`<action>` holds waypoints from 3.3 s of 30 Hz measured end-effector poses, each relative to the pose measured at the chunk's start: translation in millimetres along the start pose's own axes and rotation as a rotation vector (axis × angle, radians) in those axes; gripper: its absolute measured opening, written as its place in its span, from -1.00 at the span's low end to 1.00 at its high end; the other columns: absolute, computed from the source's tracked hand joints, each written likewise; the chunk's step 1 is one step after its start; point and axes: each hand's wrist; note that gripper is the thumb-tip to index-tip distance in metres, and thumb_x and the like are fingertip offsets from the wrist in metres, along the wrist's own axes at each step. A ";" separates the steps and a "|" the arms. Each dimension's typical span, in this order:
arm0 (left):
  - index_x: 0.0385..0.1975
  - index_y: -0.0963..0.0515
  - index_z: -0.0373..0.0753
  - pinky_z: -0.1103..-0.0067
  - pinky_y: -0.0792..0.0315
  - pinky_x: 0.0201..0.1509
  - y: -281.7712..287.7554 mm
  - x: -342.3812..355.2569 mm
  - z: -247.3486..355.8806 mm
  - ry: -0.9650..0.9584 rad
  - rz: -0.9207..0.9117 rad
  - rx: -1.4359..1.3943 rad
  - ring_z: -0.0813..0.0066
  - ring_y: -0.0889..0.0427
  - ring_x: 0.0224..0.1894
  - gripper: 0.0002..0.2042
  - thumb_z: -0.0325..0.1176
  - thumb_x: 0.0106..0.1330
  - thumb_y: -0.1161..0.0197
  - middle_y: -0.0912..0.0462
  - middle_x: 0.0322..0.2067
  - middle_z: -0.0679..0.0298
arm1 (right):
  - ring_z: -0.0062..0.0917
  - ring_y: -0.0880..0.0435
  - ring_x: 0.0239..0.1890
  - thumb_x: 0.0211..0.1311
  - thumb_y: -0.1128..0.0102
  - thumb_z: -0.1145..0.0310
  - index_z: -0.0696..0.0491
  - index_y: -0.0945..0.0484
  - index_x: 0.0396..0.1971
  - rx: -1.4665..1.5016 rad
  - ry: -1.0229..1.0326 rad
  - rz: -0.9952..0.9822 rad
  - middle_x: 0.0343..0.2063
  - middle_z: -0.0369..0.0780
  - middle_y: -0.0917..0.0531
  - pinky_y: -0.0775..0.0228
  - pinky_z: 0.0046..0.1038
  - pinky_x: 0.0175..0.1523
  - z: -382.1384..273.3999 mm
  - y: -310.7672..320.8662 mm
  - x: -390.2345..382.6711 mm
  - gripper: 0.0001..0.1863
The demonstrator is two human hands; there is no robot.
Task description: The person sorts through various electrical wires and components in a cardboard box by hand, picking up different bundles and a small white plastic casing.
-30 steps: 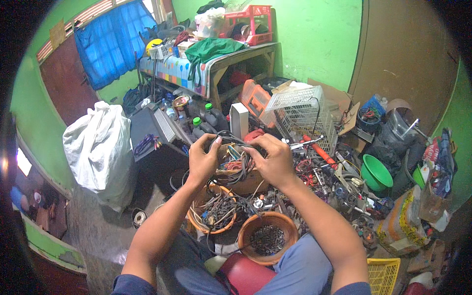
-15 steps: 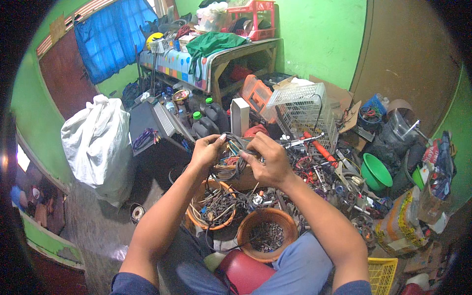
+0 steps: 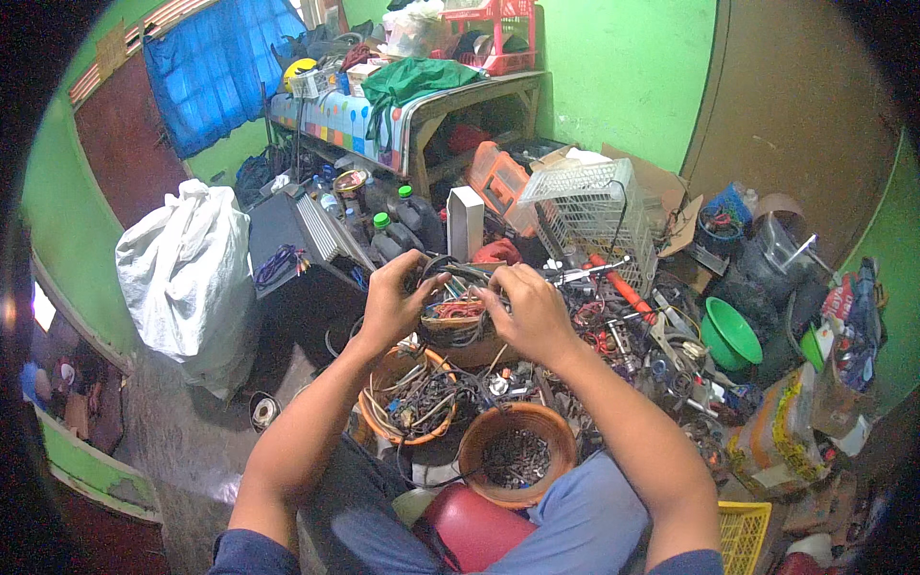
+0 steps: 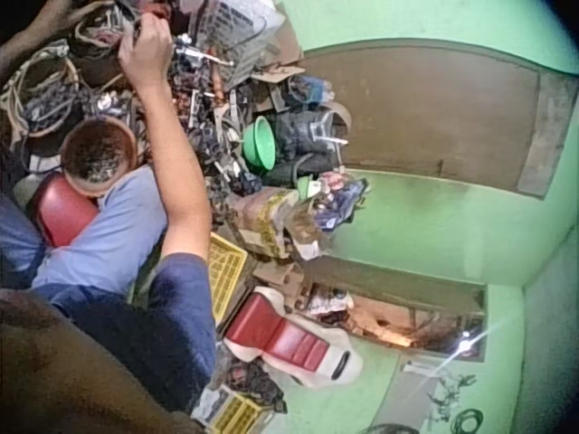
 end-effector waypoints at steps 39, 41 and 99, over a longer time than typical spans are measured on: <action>-0.26 -0.68 -0.39 0.64 -0.35 -0.42 -23.3 5.9 -25.4 0.417 -0.097 -0.418 0.69 -0.46 -0.48 -0.66 -0.15 0.41 -0.25 -0.56 -0.58 0.41 | -0.16 -0.58 -0.32 0.23 -0.28 0.33 0.16 -0.58 -0.42 0.229 -0.026 -0.159 -0.42 -0.04 -0.64 -0.40 -0.24 -0.17 3.9 6.8 -7.6 -0.81; -0.27 -0.65 -0.39 0.66 -0.34 -0.43 -23.3 1.4 -21.2 0.299 0.012 -0.437 0.72 -0.45 -0.50 -0.70 -0.20 0.41 -0.26 -0.56 -0.58 0.42 | -0.12 -0.63 -0.22 0.21 -0.30 0.33 0.15 -0.58 -0.38 0.145 -0.031 -0.125 -0.36 -0.03 -0.65 -0.44 -0.22 -0.08 7.5 2.7 -12.7 -0.82; -0.12 -0.68 -0.32 0.41 -0.47 -0.07 3.8 9.3 13.9 0.088 -0.298 -0.183 0.29 -0.68 -0.24 -0.76 -0.35 0.27 -0.35 -0.71 -0.29 0.04 | -0.75 -0.33 -0.60 0.53 -0.01 0.20 0.19 -0.56 -0.53 0.747 -0.590 0.225 -0.67 -0.41 -0.46 -0.18 -0.60 -0.45 31.9 -10.8 -8.0 -0.56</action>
Point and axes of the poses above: each hand's wrist, its own x-axis towards the middle knuckle, its own y-axis out of the back of the hand, z = x × y
